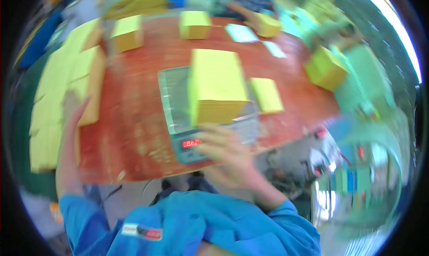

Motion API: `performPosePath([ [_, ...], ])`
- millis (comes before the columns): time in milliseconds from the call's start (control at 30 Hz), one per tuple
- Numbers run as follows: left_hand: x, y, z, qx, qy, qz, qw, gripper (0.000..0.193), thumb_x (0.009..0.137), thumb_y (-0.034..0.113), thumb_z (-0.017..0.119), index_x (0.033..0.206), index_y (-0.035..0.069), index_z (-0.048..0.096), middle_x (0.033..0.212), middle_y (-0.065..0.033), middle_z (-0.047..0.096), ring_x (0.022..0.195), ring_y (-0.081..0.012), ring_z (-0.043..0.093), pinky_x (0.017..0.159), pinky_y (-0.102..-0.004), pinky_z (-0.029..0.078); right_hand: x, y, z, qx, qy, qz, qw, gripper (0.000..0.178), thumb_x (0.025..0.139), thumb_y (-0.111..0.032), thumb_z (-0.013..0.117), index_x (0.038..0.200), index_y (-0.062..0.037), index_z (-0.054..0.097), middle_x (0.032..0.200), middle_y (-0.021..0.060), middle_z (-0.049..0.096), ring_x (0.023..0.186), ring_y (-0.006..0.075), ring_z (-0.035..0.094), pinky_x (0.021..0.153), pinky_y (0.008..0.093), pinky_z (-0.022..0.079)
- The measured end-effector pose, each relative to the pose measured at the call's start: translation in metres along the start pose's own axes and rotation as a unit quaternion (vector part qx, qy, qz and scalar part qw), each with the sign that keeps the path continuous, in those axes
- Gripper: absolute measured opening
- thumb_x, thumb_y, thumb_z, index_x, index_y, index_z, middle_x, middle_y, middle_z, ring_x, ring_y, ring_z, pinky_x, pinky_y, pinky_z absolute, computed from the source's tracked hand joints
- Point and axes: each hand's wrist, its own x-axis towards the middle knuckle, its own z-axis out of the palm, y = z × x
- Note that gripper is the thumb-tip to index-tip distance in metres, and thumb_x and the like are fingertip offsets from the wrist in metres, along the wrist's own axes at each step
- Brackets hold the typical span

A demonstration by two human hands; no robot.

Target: Weighing and sorting stacks of yellow paper in a production facility.

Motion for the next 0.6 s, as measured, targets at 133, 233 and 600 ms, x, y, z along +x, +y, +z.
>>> performPosePath([
  [133, -0.008, -0.002, 0.028, -0.051, 0.127, 0.11, 0.984, 0.081, 0.088, 0.048, 0.061, 0.137, -0.013, 0.04, 0.142, -0.0322, 0.042, 0.137, -0.0432, 0.035, 0.115, -0.046, 0.027, 0.0, -0.018, 0.052, 0.069, 0.01, 0.032, 0.997, 0.044, 0.076, -0.007, 0.071, 0.119, -0.0021, 0.061, 0.127, 0.0156, 0.059, 0.125, 0.0362, 0.052, 0.102, 0.0466, 0.044],
  [233, -0.042, -0.014, 0.004, -0.122, 0.129, 0.215, 0.96, 0.078, 0.088, 0.041, 0.062, 0.139, -0.013, 0.037, 0.145, -0.0318, 0.038, 0.137, -0.0446, 0.033, 0.117, -0.0464, 0.025, -0.01, -0.039, 0.074, 0.131, -0.006, 0.058, 0.99, 0.043, 0.079, -0.008, 0.07, 0.12, -0.0017, 0.061, 0.128, 0.016, 0.058, 0.125, 0.0354, 0.052, 0.102, 0.0457, 0.044],
  [600, -0.224, -0.023, -0.105, -0.203, -0.034, 0.579, 0.789, 0.087, 0.065, 0.012, 0.068, 0.145, 0.0, 0.036, 0.155, -0.0192, 0.03, 0.146, -0.036, 0.023, 0.12, -0.0466, 0.018, 0.074, -0.004, 0.165, 0.174, 0.011, 0.112, 0.978, 0.051, 0.088, -0.018, 0.063, 0.134, -0.0002, 0.051, 0.13, 0.0177, 0.059, 0.12, 0.0268, 0.058, 0.1, 0.0351, 0.045],
])
